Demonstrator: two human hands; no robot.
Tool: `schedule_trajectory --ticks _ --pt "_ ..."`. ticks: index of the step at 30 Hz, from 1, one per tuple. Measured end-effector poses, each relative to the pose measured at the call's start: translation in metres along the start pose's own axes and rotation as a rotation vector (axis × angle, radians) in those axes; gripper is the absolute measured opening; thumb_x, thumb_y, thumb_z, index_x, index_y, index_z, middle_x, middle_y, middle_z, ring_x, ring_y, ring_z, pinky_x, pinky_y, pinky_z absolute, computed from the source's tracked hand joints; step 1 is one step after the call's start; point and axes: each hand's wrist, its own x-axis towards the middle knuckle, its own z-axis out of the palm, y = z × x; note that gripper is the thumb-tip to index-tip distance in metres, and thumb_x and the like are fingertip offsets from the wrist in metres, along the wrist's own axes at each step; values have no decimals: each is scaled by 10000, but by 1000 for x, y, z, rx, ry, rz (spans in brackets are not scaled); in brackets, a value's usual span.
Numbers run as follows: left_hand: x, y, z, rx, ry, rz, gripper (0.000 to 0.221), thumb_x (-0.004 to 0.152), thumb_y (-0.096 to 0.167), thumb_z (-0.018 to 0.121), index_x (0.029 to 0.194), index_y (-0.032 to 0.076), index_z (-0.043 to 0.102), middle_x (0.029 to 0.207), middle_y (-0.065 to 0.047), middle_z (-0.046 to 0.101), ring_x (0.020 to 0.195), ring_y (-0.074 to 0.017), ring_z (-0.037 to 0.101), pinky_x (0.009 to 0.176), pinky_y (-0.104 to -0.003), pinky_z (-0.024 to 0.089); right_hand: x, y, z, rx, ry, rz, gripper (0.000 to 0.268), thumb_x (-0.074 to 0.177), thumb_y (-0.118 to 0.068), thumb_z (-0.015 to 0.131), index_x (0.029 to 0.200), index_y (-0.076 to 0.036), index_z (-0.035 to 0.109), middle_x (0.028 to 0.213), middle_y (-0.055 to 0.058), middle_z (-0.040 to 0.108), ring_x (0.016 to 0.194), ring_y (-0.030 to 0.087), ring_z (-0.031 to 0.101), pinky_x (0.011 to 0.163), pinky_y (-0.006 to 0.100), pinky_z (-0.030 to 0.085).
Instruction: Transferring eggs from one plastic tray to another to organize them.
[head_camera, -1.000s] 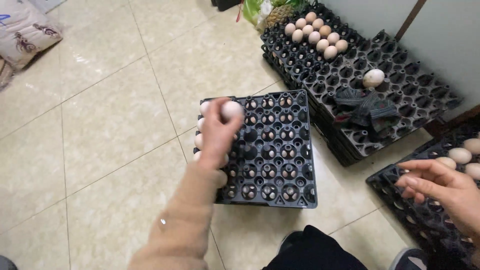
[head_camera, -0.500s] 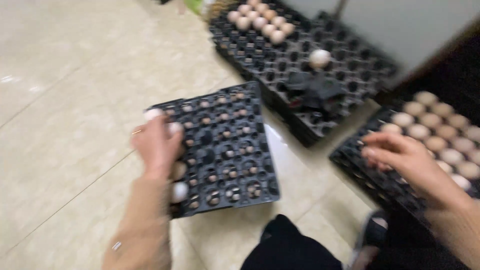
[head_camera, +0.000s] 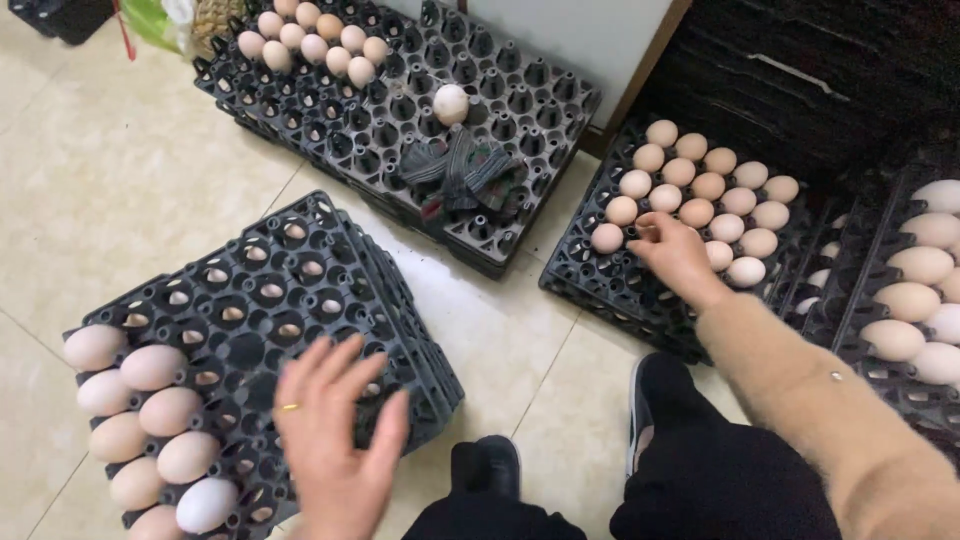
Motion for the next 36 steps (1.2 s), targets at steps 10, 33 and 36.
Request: schedule_trajectory --ticks 10,33,36 --pt "5 15 30 -219 -99 -163 310 778 132 761 1076 51 735 1268 -101 708 1351 -306 543 1215 -523 323 13 -40 28 -560 -127 -27 405 838 -319 744 1137 -112 566 1006 146 729 915 414 681 753 542 525" --pt "49 56 86 -882 -315 -196 703 763 192 855 1405 72 597 1249 -200 644 933 -338 706 799 -364 614 -56 -152 -18 821 -756 -228 619 721 17 859 1278 47 591 956 227 759 731 228 777 598 351 670" --pt "48 49 79 -909 -299 -235 653 769 225 882 1363 109 639 1241 -126 657 1039 -301 722 862 -364 611 -68 -177 -15 780 -760 -259 499 773 4 827 1230 29 629 801 182 739 591 182 728 498 287 595"
